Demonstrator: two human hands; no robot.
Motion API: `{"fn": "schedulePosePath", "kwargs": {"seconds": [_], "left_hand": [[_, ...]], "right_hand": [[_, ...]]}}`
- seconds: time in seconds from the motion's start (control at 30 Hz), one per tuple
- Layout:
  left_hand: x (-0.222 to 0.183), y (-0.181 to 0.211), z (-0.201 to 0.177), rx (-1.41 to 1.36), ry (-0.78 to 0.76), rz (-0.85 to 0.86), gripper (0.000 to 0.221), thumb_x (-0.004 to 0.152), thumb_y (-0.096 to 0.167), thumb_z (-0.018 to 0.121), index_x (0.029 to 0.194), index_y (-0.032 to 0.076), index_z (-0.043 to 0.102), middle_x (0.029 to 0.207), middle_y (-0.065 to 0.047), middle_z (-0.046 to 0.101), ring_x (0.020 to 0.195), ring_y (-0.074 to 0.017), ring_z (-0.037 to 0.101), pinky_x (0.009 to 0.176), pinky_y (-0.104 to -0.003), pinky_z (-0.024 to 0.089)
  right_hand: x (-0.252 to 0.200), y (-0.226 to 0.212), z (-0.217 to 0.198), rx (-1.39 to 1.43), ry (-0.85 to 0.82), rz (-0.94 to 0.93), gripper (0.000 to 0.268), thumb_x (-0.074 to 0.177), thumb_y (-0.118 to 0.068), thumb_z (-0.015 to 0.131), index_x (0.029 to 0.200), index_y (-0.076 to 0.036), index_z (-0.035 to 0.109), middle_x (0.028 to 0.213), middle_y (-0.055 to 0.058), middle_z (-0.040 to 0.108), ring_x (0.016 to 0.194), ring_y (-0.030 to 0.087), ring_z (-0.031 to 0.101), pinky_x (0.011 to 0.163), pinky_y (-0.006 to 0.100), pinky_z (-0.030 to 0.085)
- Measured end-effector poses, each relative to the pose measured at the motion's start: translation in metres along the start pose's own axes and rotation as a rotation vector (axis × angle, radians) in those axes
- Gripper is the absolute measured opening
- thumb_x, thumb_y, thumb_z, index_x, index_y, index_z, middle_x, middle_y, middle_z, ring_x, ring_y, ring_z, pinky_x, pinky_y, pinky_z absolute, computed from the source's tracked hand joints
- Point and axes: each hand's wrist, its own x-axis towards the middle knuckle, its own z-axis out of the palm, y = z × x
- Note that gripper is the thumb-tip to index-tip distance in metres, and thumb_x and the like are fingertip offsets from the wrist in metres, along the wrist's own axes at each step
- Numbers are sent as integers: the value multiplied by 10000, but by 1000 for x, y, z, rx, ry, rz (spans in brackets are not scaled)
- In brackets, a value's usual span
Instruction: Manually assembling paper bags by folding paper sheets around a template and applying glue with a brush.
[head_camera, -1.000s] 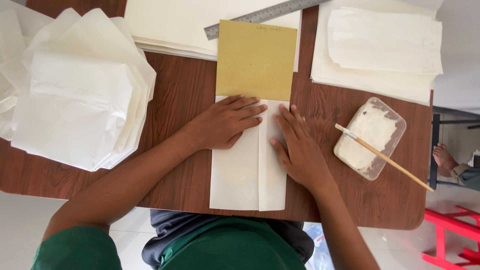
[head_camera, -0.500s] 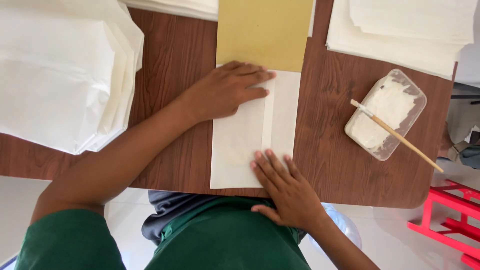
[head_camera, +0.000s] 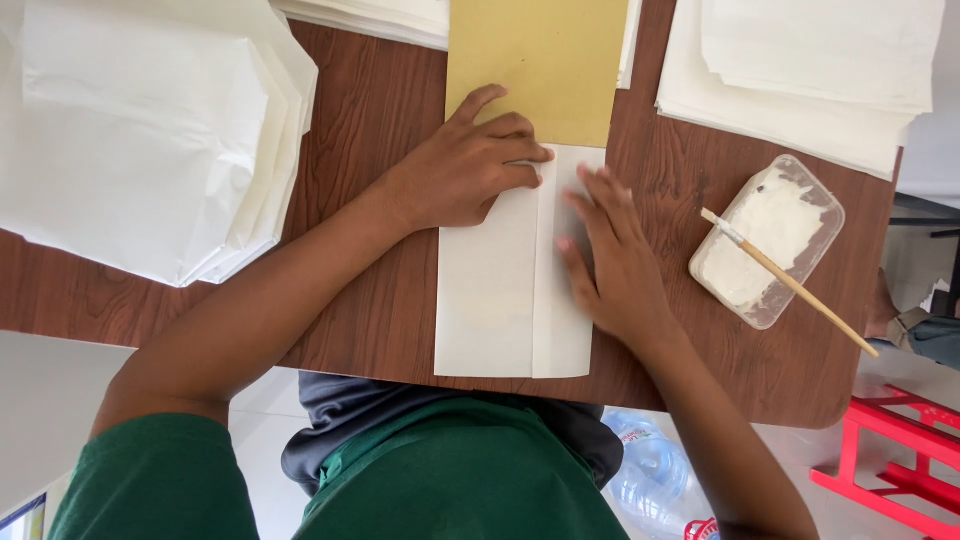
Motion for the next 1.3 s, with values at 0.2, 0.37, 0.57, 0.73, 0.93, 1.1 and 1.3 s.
{"fn": "schedulePosePath", "kwargs": {"seconds": [0.2,0.37,0.57,0.73,0.93,1.1,1.3], "left_hand": [[0,-1,-3,-4,57,5,285,844,-48,743,1030,163,781,1155,5,722,1133,-255,588,1157,-611,310],[-4,-3,-1,54,33,-33,227,822,-32,746,930,167,730,1202,0,682,1184,-270,587,1181,-617,280],[-1,3,-1,72,16,-67,306,722,-119,716,909,121,688,1168,-6,640,1143,-261,558,1082,-603,398],[1,4,-2,112,-14,-64,461,722,-94,722,1100,162,663,1154,13,627,1143,-249,561,1094,-563,362],[1,3,2,104,-77,-44,603,745,-41,775,1283,229,747,1179,-18,608,1155,-283,542,1080,-560,366],[2,2,-1,102,-67,-28,583,739,-52,752,1240,247,777,1191,-29,609,1106,-286,541,1049,-556,378],[2,-3,-7,82,-47,-29,517,698,74,821,1186,245,818,1223,-31,579,1047,-278,520,977,-521,413]], "right_hand": [[22,17,5,-158,-227,61,621,1109,-356,382,1607,-7,256,1714,147,144,1592,375,70,1281,576,127],[-5,-7,12,-314,-334,-95,693,1072,-438,373,1633,-61,222,1721,138,168,1597,367,126,1275,579,108],[-56,-36,14,-478,-500,-332,837,1038,-669,66,1635,-83,78,1721,126,42,1588,306,-44,1275,541,-109],[-88,-52,10,-395,-552,-525,857,1014,-740,159,1637,-151,169,1717,78,145,1606,262,62,1303,459,5],[-71,-66,-5,238,-478,-492,523,1078,-401,436,1410,-7,521,1495,181,492,1406,364,432,1158,480,364],[-27,-65,5,143,-119,-481,251,992,-152,647,1213,-45,695,1296,139,704,1172,304,712,1097,479,516],[1,-64,45,-206,-228,-296,672,1042,-509,509,1502,-22,453,1612,212,309,1517,469,276,1192,673,309]]}}
